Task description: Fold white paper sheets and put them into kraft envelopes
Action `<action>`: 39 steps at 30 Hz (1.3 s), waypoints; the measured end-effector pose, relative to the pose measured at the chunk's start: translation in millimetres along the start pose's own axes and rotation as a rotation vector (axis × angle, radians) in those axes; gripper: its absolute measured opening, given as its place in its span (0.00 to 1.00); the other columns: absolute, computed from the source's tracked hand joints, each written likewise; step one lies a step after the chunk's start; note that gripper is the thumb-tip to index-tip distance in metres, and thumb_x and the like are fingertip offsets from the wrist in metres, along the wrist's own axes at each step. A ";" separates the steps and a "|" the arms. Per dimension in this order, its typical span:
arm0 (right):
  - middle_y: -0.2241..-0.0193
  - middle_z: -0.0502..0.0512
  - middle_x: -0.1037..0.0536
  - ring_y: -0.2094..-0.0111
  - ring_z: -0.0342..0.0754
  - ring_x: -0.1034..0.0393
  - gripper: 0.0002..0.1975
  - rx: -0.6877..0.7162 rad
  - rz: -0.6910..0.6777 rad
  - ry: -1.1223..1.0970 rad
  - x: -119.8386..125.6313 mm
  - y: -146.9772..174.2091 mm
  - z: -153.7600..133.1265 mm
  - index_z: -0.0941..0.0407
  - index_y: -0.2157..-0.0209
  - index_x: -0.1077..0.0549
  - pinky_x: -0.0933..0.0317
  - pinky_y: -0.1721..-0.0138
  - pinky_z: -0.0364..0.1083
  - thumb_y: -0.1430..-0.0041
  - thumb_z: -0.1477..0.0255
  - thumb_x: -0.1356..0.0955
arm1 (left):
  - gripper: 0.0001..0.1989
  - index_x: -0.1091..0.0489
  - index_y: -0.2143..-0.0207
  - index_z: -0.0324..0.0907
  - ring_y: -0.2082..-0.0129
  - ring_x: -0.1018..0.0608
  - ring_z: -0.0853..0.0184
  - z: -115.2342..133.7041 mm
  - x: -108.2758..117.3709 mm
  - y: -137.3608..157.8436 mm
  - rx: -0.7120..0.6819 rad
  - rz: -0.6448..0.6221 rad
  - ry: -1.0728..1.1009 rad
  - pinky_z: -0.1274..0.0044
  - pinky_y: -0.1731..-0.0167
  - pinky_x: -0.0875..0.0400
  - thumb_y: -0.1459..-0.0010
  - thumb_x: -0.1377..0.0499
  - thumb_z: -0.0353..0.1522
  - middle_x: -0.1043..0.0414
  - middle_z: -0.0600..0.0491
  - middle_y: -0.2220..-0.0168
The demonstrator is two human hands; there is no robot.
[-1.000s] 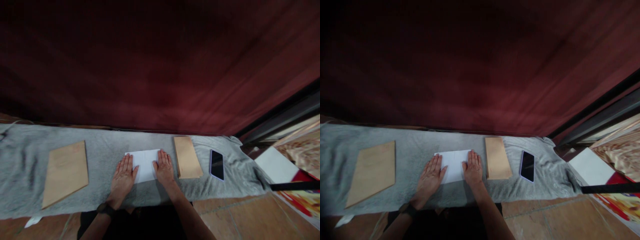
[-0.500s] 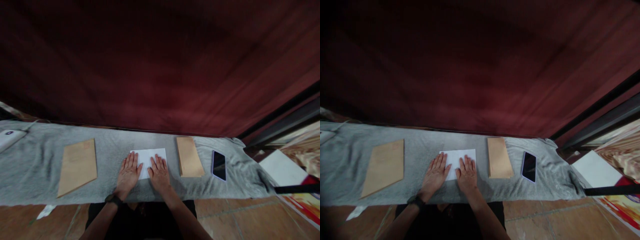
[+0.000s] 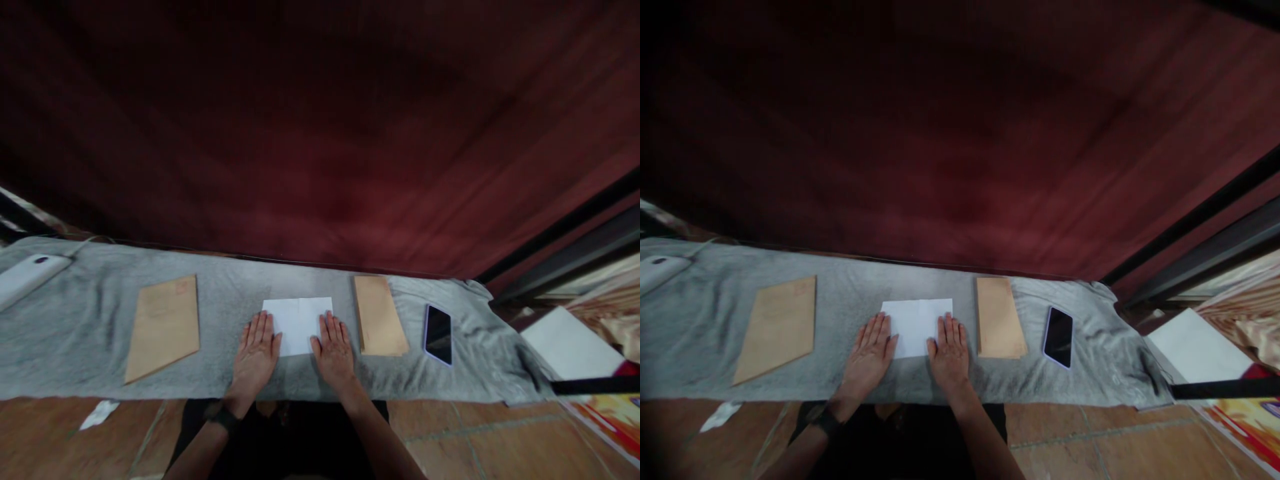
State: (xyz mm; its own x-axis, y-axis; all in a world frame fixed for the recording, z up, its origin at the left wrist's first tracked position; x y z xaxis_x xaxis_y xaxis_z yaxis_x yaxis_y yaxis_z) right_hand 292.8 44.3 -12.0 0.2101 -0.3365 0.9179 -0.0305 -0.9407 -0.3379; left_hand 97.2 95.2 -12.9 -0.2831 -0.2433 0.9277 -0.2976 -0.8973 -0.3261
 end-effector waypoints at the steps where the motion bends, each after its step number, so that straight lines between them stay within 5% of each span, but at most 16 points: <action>1: 0.32 0.65 0.41 0.32 0.58 0.45 0.28 0.000 0.000 0.001 0.1 -0.1 0.0 0.60 0.31 0.42 0.51 0.34 0.58 0.28 0.64 0.39 | 0.31 0.42 0.33 0.33 0.32 0.38 0.51 -1.2 5.0 -9.5 0.003 0.001 0.022 0.56 0.35 0.43 0.31 0.58 0.41 0.41 0.38 0.32; 3: 0.32 0.65 0.41 0.32 0.58 0.45 0.28 0.001 0.003 0.001 0.2 -0.4 0.0 0.60 0.32 0.41 0.50 0.34 0.58 0.28 0.64 0.39 | 0.30 0.42 0.33 0.36 0.31 0.39 0.50 -11.6 24.8 -41.8 0.040 0.043 0.062 0.54 0.36 0.42 0.31 0.57 0.40 0.42 0.39 0.31; 6: 0.32 0.65 0.40 0.32 0.58 0.44 0.28 0.003 0.017 0.003 0.7 -0.4 -0.6 0.60 0.32 0.40 0.49 0.34 0.58 0.29 0.64 0.39 | 0.33 0.46 0.33 0.24 0.30 0.43 0.45 -40.8 73.4 -98.9 0.180 0.244 0.088 0.53 0.36 0.42 0.32 0.55 0.39 0.50 0.29 0.30; 9: 0.33 0.65 0.40 0.33 0.58 0.43 0.28 0.004 0.042 0.006 1.8 -0.5 -2.0 0.60 0.32 0.39 0.48 0.35 0.58 0.29 0.64 0.38 | 0.30 0.45 0.33 0.26 0.30 0.42 0.48 -40.2 99.1 -124.2 0.103 0.319 0.147 0.55 0.34 0.45 0.30 0.57 0.38 0.47 0.32 0.30; 11: 0.33 0.65 0.39 0.33 0.59 0.43 0.27 0.005 0.054 0.010 2.0 -0.8 -3.0 0.60 0.33 0.39 0.48 0.35 0.58 0.29 0.64 0.38 | 0.29 0.45 0.32 0.32 0.30 0.42 0.53 -19.8 88.2 -111.5 0.002 0.256 0.195 0.58 0.34 0.42 0.29 0.57 0.39 0.46 0.36 0.30; 15: 0.33 0.65 0.39 0.33 0.58 0.43 0.27 0.007 0.043 0.022 0.2 -0.5 -1.8 0.60 0.33 0.38 0.50 0.34 0.57 0.29 0.64 0.38 | 0.28 0.48 0.30 0.39 0.30 0.41 0.58 29.8 28.6 -43.5 -0.144 0.041 0.174 0.60 0.35 0.38 0.28 0.59 0.39 0.43 0.42 0.31; 19: 0.33 0.66 0.38 0.33 0.58 0.44 0.27 -0.002 0.024 0.014 -1.3 -0.2 1.7 0.60 0.33 0.39 0.50 0.34 0.58 0.28 0.65 0.38 | 0.28 0.45 0.31 0.41 0.30 0.41 0.58 51.9 -4.6 7.1 -0.261 -0.050 0.091 0.62 0.34 0.41 0.29 0.55 0.41 0.42 0.46 0.31; 30: 0.32 0.57 0.40 0.31 0.50 0.47 0.26 0.072 -0.112 -0.141 -22.2 -32.2 -47.6 0.57 0.32 0.40 0.51 0.32 0.53 0.25 0.62 0.44 | 0.28 0.41 0.33 0.35 0.31 0.38 0.59 44.7 -14.5 18.4 -0.350 -0.088 -0.004 0.62 0.33 0.43 0.32 0.56 0.31 0.39 0.41 0.33; 39: 0.32 0.64 0.40 0.31 0.55 0.47 0.27 0.077 -0.011 -0.035 -15.6 -29.3 -8.1 0.60 0.31 0.43 0.52 0.33 0.58 0.27 0.65 0.40 | 0.31 0.46 0.31 0.34 0.31 0.40 0.57 26.3 4.5 28.2 -0.203 -0.025 0.003 0.62 0.34 0.41 0.30 0.56 0.41 0.44 0.41 0.31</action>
Point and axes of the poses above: each hand's wrist, its own y-axis away from the middle knuckle, its own x-axis out of the back of the hand, z = x × y, the point moved 6 cm from there along -y, towards the middle knuckle
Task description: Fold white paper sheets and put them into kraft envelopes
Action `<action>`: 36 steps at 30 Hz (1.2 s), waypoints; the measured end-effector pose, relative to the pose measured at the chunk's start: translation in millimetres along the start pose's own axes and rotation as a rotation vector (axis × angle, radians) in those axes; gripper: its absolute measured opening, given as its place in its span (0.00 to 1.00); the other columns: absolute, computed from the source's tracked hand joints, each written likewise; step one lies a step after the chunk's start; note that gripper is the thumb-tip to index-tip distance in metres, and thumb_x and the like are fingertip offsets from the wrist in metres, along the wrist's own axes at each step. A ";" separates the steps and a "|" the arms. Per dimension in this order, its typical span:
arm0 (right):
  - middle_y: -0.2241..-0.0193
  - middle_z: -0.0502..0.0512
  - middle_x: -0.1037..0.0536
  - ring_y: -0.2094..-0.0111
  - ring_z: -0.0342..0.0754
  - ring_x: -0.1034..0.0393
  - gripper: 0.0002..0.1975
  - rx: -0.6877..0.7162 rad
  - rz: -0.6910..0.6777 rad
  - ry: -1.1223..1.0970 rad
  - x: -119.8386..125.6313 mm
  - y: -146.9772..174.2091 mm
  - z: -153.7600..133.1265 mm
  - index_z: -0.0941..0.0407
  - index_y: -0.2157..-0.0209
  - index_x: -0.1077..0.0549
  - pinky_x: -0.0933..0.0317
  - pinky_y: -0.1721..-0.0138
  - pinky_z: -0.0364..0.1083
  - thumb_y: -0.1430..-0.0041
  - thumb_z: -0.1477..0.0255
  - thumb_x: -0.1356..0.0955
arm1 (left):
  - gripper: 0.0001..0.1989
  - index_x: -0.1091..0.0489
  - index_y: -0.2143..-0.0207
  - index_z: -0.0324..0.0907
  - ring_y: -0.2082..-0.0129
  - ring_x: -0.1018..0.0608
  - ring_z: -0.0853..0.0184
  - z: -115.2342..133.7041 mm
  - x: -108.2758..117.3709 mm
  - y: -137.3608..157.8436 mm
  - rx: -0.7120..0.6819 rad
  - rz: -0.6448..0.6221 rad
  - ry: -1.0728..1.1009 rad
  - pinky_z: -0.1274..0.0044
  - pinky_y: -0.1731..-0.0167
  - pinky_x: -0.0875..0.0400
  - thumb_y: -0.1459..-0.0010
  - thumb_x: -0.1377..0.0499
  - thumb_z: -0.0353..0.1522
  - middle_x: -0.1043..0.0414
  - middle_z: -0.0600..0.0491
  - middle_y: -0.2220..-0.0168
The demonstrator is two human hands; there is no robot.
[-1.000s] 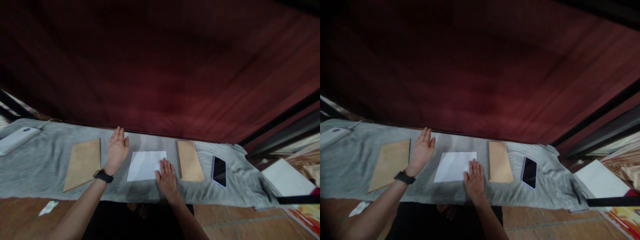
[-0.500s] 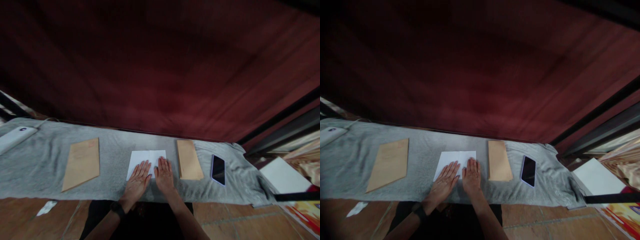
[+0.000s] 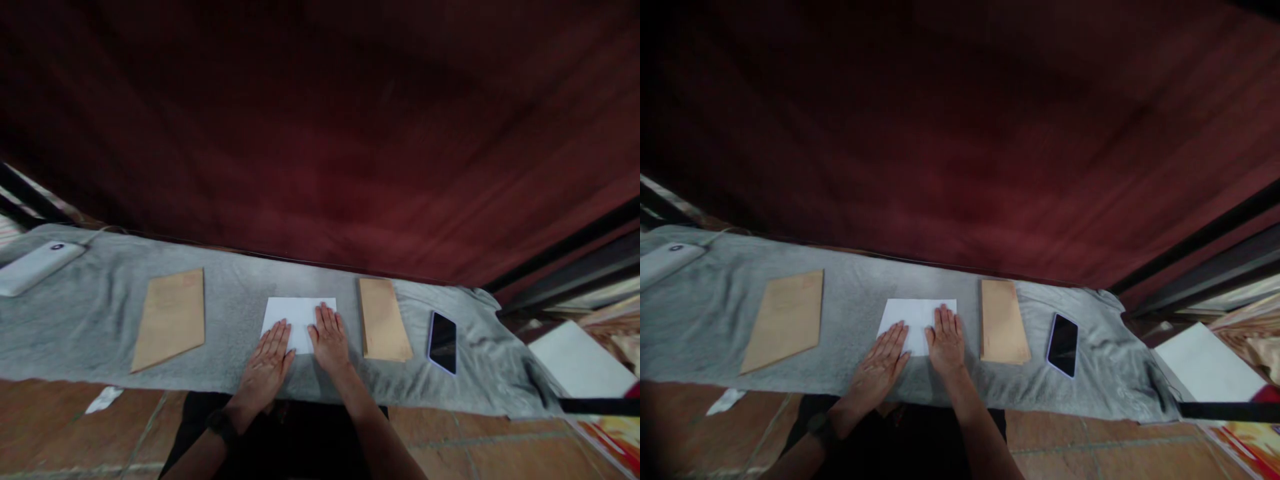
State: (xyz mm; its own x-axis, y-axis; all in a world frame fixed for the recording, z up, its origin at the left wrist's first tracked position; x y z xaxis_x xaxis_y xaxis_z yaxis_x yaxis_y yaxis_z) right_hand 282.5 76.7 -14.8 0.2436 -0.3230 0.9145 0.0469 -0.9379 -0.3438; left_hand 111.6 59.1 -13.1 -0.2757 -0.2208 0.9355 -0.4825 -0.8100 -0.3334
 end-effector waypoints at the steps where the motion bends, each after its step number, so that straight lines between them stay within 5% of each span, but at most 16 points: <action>1: 0.32 0.64 0.40 0.31 0.56 0.46 0.27 -0.012 0.002 0.011 0.9 1.0 4.1 0.61 0.31 0.43 0.52 0.33 0.58 0.27 0.65 0.40 | 0.31 0.45 0.31 0.35 0.31 0.40 0.57 -4.1 1.3 2.9 0.013 0.004 -0.005 0.62 0.34 0.41 0.30 0.56 0.41 0.44 0.41 0.31; 7: 0.32 0.65 0.41 0.32 0.56 0.46 0.29 -0.024 0.010 0.032 3.2 7.3 15.2 0.61 0.31 0.44 0.52 0.33 0.58 0.27 0.65 0.40 | 0.30 0.41 0.33 0.32 0.32 0.36 0.54 -14.4 8.3 5.1 0.068 -0.004 -0.031 0.59 0.34 0.42 0.29 0.59 0.41 0.40 0.39 0.33; 13: 0.32 0.65 0.42 0.31 0.57 0.47 0.29 -0.029 0.003 0.036 4.6 7.8 14.2 0.61 0.30 0.45 0.52 0.33 0.58 0.27 0.64 0.40 | 0.30 0.46 0.31 0.32 0.30 0.42 0.57 16.3 -8.6 -45.0 0.052 -0.047 0.059 0.62 0.32 0.46 0.29 0.59 0.39 0.44 0.40 0.31; 17: 0.32 0.65 0.41 0.32 0.57 0.46 0.29 -0.024 -0.007 0.038 5.5 7.3 13.5 0.61 0.30 0.45 0.52 0.33 0.58 0.28 0.65 0.40 | 0.31 0.49 0.30 0.34 0.29 0.44 0.57 11.0 -22.3 -67.2 0.082 -0.044 0.053 0.59 0.32 0.48 0.30 0.57 0.39 0.45 0.40 0.30; 24: 0.32 0.66 0.41 0.32 0.59 0.46 0.28 -0.025 -0.006 0.017 5.3 9.0 15.3 0.62 0.31 0.44 0.53 0.33 0.60 0.27 0.64 0.41 | 0.32 0.45 0.31 0.30 0.29 0.44 0.56 -16.7 -14.1 -59.9 0.140 -0.053 0.026 0.60 0.32 0.48 0.30 0.58 0.41 0.45 0.38 0.31; 36: 0.32 0.57 0.41 0.31 0.53 0.48 0.24 0.025 -0.079 -0.052 -15.5 -19.5 -27.1 0.56 0.32 0.39 0.59 0.31 0.58 0.26 0.67 0.43 | 0.28 0.44 0.31 0.40 0.29 0.44 0.56 -15.8 -12.8 -58.3 0.129 -0.085 0.023 0.60 0.32 0.49 0.30 0.56 0.37 0.48 0.44 0.29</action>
Point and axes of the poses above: each hand's wrist, its own y-axis away from the middle knuckle, its own x-axis out of the back of the hand, z = x × y, the point moved 6 cm from there along -y, towards the middle knuckle
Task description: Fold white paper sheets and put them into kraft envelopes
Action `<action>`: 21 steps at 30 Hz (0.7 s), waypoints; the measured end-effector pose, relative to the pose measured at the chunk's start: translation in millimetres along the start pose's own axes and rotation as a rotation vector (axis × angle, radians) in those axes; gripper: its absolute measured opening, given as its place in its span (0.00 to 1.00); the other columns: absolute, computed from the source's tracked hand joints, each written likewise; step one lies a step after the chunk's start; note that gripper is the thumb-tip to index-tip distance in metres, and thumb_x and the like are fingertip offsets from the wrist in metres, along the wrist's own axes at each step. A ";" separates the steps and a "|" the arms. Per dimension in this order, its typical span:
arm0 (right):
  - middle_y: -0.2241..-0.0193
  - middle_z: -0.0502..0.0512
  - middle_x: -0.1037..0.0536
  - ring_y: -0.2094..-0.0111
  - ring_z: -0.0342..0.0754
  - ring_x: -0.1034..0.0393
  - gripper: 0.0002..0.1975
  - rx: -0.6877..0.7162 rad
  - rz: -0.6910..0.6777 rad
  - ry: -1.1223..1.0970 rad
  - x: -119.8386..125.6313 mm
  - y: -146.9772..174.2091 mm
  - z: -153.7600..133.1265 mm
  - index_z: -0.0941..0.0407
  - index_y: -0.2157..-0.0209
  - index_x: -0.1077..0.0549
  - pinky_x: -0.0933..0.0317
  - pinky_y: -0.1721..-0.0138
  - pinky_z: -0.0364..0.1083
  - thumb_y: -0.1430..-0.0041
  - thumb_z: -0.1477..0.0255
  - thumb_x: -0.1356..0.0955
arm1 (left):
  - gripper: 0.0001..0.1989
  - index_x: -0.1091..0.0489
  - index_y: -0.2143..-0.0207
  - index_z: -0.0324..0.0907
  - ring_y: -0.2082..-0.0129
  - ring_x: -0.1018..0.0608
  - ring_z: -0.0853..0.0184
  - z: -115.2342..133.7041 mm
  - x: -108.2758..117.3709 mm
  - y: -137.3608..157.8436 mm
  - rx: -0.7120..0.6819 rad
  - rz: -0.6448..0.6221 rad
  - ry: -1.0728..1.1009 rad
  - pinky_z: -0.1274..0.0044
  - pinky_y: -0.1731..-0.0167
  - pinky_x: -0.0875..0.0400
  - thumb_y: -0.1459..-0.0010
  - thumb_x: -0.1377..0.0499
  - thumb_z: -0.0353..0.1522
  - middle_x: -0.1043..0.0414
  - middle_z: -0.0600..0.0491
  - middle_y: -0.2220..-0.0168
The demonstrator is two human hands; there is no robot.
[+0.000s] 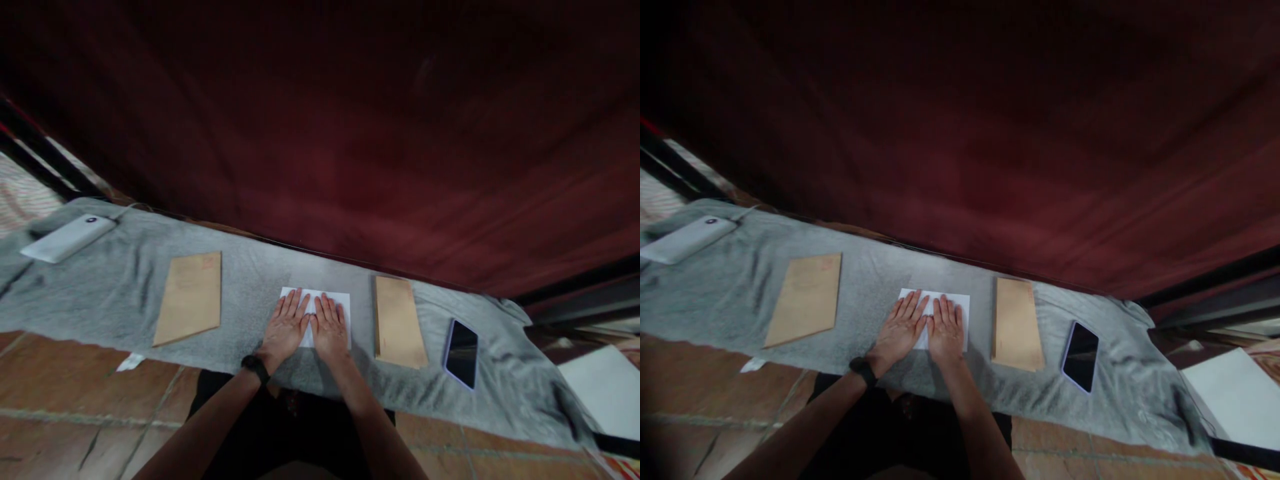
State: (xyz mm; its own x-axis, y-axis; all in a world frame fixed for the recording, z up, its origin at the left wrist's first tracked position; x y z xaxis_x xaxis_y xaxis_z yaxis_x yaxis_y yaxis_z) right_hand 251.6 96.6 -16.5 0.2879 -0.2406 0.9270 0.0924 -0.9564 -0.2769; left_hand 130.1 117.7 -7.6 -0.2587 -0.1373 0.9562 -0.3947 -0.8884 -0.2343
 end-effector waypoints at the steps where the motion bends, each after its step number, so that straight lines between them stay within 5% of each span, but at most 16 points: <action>1: 0.31 0.58 0.41 0.31 0.54 0.48 0.25 0.003 0.015 0.003 0.0 0.6 1.0 0.56 0.32 0.40 0.58 0.31 0.58 0.26 0.67 0.42 | 0.28 0.44 0.31 0.40 0.29 0.44 0.56 0.0 0.2 0.1 -0.002 -0.002 0.003 0.60 0.32 0.49 0.30 0.56 0.37 0.48 0.44 0.29; 21: 0.31 0.68 0.43 0.31 0.57 0.49 0.28 -0.009 0.020 0.083 6.3 13.8 33.1 0.61 0.31 0.44 0.56 0.33 0.61 0.26 0.63 0.43 | 0.26 0.44 0.31 0.46 0.28 0.46 0.57 3.2 4.6 11.9 -0.140 -0.066 0.015 0.57 0.30 0.59 0.28 0.55 0.39 0.47 0.49 0.29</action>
Point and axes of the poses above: each hand's wrist, its own y-axis away from the middle knuckle, its own x-axis out of the back of the hand, z = x × y, the point moved 6 cm from there along -y, towards the middle knuckle
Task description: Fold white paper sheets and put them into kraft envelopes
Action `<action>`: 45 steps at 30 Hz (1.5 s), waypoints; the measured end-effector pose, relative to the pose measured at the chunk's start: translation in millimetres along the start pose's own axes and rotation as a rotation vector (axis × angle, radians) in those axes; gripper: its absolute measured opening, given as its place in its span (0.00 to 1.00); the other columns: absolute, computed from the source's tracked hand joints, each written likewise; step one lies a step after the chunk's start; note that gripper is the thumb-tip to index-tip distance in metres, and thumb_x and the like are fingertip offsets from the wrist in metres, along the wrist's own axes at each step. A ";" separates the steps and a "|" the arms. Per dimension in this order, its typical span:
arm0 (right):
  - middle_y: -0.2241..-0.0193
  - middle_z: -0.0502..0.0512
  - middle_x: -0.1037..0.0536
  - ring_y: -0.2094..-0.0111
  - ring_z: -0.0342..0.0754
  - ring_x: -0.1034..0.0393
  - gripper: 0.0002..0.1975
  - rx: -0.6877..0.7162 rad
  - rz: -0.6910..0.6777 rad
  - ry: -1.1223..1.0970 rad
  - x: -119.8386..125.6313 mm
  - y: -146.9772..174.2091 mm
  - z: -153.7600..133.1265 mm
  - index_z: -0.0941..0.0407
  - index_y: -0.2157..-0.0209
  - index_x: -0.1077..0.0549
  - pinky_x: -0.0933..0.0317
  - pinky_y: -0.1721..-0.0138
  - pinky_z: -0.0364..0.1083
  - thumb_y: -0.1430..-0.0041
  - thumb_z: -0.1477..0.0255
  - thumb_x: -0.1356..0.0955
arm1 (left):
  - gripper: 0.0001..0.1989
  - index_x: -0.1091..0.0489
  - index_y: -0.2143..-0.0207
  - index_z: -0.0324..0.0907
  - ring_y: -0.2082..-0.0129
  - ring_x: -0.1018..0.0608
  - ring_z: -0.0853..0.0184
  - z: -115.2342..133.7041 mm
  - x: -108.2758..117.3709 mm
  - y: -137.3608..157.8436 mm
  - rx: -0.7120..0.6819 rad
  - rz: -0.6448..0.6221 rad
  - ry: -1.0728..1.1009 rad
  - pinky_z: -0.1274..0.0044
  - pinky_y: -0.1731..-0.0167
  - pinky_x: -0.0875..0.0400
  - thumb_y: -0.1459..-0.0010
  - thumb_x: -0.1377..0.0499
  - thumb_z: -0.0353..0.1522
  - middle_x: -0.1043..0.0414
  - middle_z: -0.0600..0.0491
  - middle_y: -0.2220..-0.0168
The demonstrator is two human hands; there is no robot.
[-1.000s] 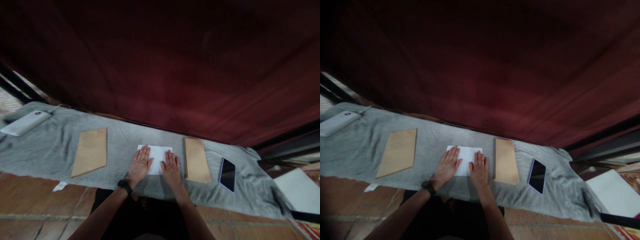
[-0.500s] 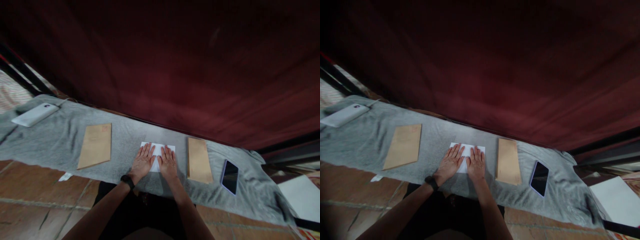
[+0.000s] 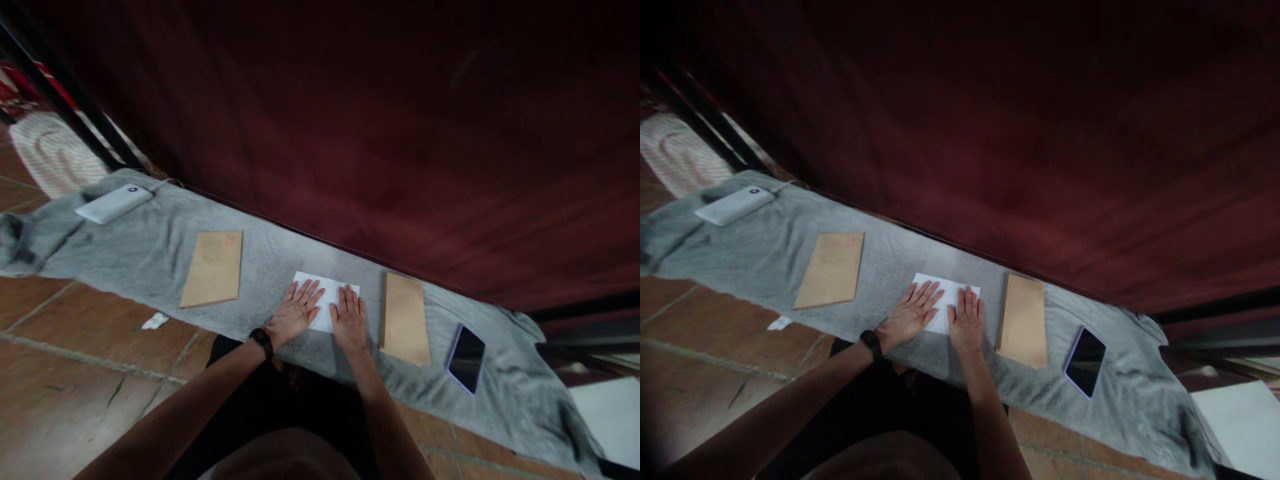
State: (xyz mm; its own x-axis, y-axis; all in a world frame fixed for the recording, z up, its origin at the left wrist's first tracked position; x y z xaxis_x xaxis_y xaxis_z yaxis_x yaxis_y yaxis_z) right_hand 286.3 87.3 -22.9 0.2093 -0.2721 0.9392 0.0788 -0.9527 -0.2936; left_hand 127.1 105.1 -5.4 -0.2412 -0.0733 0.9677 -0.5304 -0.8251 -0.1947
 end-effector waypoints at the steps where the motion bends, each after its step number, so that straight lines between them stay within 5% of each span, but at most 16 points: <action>1: 0.31 0.68 0.43 0.31 0.57 0.49 0.28 0.001 0.005 -0.003 0.0 0.0 0.2 0.61 0.31 0.44 0.55 0.33 0.61 0.26 0.63 0.43 | 0.26 0.45 0.31 0.49 0.28 0.47 0.58 1.5 0.7 2.0 -0.041 -0.014 0.012 0.57 0.30 0.60 0.28 0.54 0.39 0.48 0.51 0.28; 7: 0.31 0.67 0.44 0.31 0.57 0.50 0.29 0.003 -0.010 -0.006 -0.4 0.7 0.9 0.61 0.31 0.44 0.56 0.33 0.61 0.26 0.62 0.44 | 0.27 0.49 0.29 0.51 0.27 0.50 0.63 11.1 8.7 14.4 -0.271 -0.097 0.081 0.61 0.30 0.64 0.28 0.55 0.42 0.48 0.55 0.28; 30: 0.34 0.69 0.38 0.32 0.57 0.45 0.26 -0.121 0.075 -0.009 31.3 45.1 17.8 0.67 0.33 0.42 0.47 0.34 0.59 0.27 0.71 0.45 | 0.27 0.50 0.29 0.55 0.28 0.49 0.63 5.3 2.4 13.6 -0.343 -0.094 0.069 0.61 0.30 0.65 0.28 0.57 0.45 0.49 0.57 0.28; 37: 0.33 0.57 0.37 0.32 0.49 0.45 0.24 0.241 -0.121 -0.194 29.3 39.3 -15.7 0.57 0.33 0.38 0.47 0.32 0.54 0.26 0.68 0.42 | 0.28 0.50 0.29 0.50 0.30 0.41 0.65 8.2 6.8 24.3 -0.412 -0.090 0.145 0.67 0.31 0.51 0.28 0.53 0.43 0.44 0.53 0.30; 45: 0.31 0.54 0.43 0.30 0.49 0.49 0.25 0.238 -0.163 -0.070 9.4 -2.1 7.1 0.53 0.31 0.42 0.53 0.31 0.55 0.26 0.65 0.41 | 0.28 0.48 0.30 0.54 0.30 0.41 0.64 13.7 14.3 36.6 -0.498 -0.141 0.176 0.66 0.31 0.49 0.30 0.49 0.41 0.45 0.56 0.29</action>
State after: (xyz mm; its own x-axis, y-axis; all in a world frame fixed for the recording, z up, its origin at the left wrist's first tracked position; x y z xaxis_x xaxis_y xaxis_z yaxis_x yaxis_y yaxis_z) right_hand 295.0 87.7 -14.7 0.2411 -0.1002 0.9653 0.3416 -0.9222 -0.1810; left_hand 115.4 66.2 3.6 -0.2497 0.1488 0.9568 -0.8776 -0.4523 -0.1587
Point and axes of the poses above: each hand's wrist, its own y-axis away from the middle knuckle, its own x-axis out of the back of the hand, z = x × y, the point moved 6 cm from there along -y, towards the middle knuckle
